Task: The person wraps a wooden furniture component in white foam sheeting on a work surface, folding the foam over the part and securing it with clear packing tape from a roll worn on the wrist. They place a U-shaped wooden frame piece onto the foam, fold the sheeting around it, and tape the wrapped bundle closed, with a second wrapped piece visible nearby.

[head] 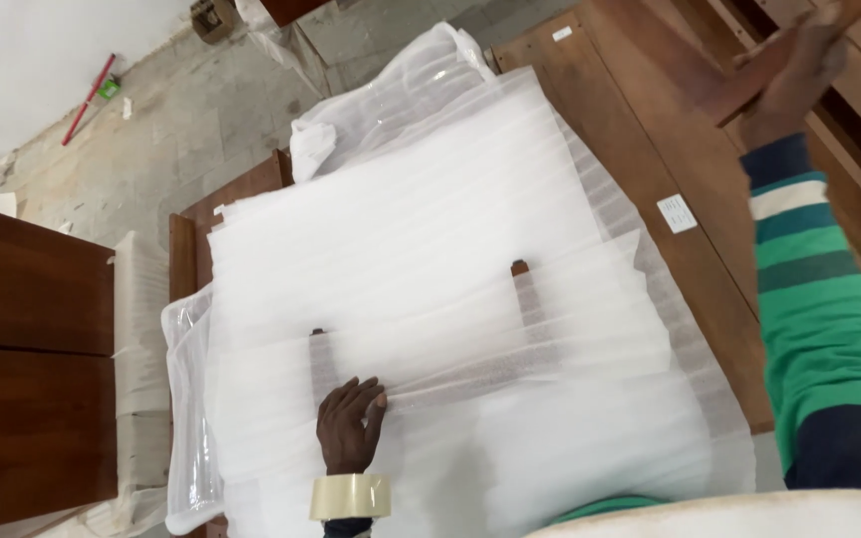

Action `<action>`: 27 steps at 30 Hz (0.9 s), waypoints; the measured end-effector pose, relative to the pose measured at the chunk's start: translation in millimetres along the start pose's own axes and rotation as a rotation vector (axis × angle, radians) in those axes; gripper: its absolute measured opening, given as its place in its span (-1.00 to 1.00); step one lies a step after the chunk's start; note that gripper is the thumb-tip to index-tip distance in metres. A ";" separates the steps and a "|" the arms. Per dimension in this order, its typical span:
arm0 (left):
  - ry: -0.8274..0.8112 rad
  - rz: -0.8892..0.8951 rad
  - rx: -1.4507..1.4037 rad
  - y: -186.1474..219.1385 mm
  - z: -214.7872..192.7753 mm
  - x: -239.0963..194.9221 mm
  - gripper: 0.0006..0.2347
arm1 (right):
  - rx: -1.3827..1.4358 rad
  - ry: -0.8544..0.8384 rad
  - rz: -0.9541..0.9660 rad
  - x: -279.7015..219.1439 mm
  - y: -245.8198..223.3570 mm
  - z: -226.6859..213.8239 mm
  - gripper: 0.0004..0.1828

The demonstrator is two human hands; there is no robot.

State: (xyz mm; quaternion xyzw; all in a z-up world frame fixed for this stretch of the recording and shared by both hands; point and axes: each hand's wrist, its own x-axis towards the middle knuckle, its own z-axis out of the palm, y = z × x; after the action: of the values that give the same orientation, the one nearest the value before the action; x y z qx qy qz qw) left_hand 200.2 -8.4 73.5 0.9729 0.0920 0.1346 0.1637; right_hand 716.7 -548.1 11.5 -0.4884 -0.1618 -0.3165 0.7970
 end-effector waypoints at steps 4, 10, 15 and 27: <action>-0.003 0.030 -0.008 -5.7 1.7 0.8 -0.71 | 0.194 -0.088 0.187 -16.3 -59.1 -10.8 -0.43; 0.041 0.054 -0.039 -11.3 4.4 -1.8 -0.70 | 0.282 -0.167 0.572 -84.8 -117.6 72.9 -0.51; 0.062 0.056 -0.065 -10.0 1.2 -5.9 -0.69 | 0.290 -0.210 0.913 -153.8 -111.7 173.1 -0.48; 0.106 0.059 -0.146 -15.6 -0.6 -10.7 -0.61 | -0.275 -0.268 1.056 -180.6 29.1 217.3 -0.41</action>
State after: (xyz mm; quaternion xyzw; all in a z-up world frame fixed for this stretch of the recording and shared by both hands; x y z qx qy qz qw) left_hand 187.8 3.9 66.1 0.9522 0.0620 0.1972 0.2249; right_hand 612.1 -284.7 -8.3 -0.6386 0.0475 0.1723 0.7485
